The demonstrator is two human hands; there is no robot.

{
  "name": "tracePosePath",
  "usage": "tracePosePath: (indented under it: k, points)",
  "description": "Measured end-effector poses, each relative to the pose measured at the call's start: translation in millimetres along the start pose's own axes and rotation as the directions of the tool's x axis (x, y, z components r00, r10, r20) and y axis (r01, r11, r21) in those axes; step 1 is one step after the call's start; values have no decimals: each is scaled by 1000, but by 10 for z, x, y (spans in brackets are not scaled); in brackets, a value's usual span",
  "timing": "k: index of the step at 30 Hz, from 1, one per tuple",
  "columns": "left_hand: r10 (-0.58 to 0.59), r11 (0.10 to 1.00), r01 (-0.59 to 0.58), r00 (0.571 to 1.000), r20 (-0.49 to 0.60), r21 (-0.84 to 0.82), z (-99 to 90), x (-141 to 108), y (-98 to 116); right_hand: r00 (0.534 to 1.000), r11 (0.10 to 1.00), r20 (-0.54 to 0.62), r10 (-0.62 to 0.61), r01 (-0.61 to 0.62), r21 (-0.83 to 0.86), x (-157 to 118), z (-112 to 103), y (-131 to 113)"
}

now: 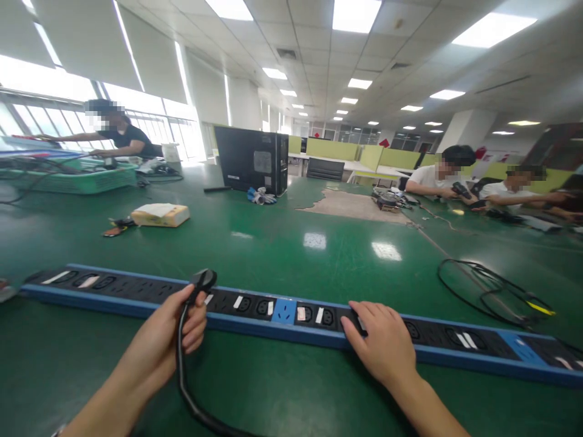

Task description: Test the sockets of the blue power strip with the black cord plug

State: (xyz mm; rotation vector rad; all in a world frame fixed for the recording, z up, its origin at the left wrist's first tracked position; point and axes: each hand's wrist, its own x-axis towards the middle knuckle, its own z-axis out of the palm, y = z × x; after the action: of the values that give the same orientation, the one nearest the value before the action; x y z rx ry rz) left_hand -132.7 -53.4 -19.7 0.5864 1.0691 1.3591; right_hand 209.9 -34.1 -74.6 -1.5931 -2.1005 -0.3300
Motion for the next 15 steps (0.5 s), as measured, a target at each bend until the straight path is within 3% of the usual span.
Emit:
tracePosePath:
  k: [3, 8, 15]
  points:
    - [-50, 995, 54, 997, -56, 82, -164, -5, -93, 1000, 1000, 10, -4, 3, 4, 0, -6, 1]
    - [-139, 968, 145, 989, -43, 206, -160, 14, -125, 1000, 1000, 19, 19, -19, 7, -8, -33, -24]
    - [-78, 970, 97, 993, -91, 225, -113, -27, -77, 999, 999, 26, 35, -36, 28, -13, -49, -43]
